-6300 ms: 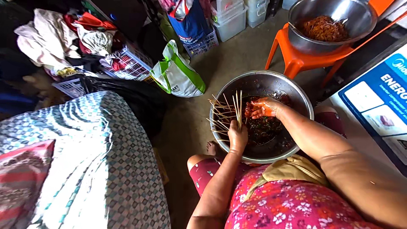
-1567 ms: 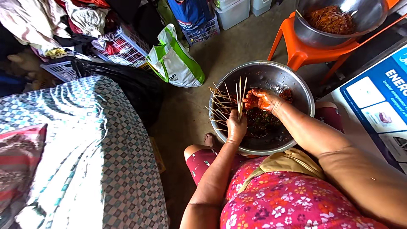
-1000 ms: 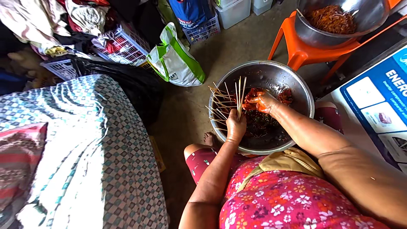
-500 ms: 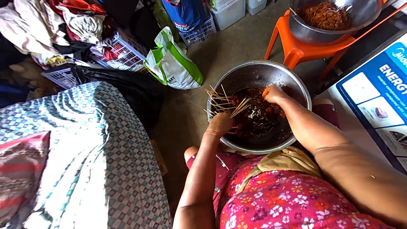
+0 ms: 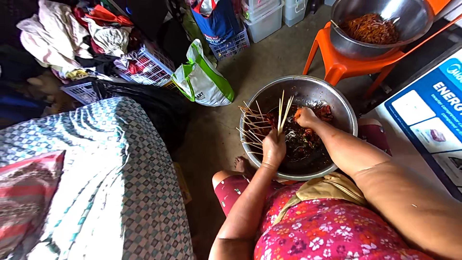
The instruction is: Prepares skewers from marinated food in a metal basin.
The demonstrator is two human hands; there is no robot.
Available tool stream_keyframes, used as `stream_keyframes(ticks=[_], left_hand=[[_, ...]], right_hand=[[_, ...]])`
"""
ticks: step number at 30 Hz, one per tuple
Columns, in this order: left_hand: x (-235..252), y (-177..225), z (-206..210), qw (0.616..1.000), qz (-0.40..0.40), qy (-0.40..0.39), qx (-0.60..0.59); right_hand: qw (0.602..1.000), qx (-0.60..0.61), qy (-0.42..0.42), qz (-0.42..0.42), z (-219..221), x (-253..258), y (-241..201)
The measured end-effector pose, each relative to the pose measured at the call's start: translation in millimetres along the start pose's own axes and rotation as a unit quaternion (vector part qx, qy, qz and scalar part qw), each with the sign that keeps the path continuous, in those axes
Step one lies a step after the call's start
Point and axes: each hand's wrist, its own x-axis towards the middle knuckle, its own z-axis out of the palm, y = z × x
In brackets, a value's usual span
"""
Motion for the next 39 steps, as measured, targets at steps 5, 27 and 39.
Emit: stream_keyframes(ticks=[5,27,39], left_hand=[[5.0,-18.0,14.3,0.995,-0.058,-0.011,-0.075],[13.0,-26.3,14.7,0.99,-0.092,-0.04,-0.1],[7.0,-17.7,12.5,0.995,-0.082,-0.029,-0.046]], right_hand=[[0.876,0.465,-0.051,0.119,-18.8,-12.5,-18.7],[0.799,0.595,-0.037,0.081,-28.6,-23.0,-35.7],[0.839,0.538,-0.042,0.069,-22.2,-30.8,-40.1]])
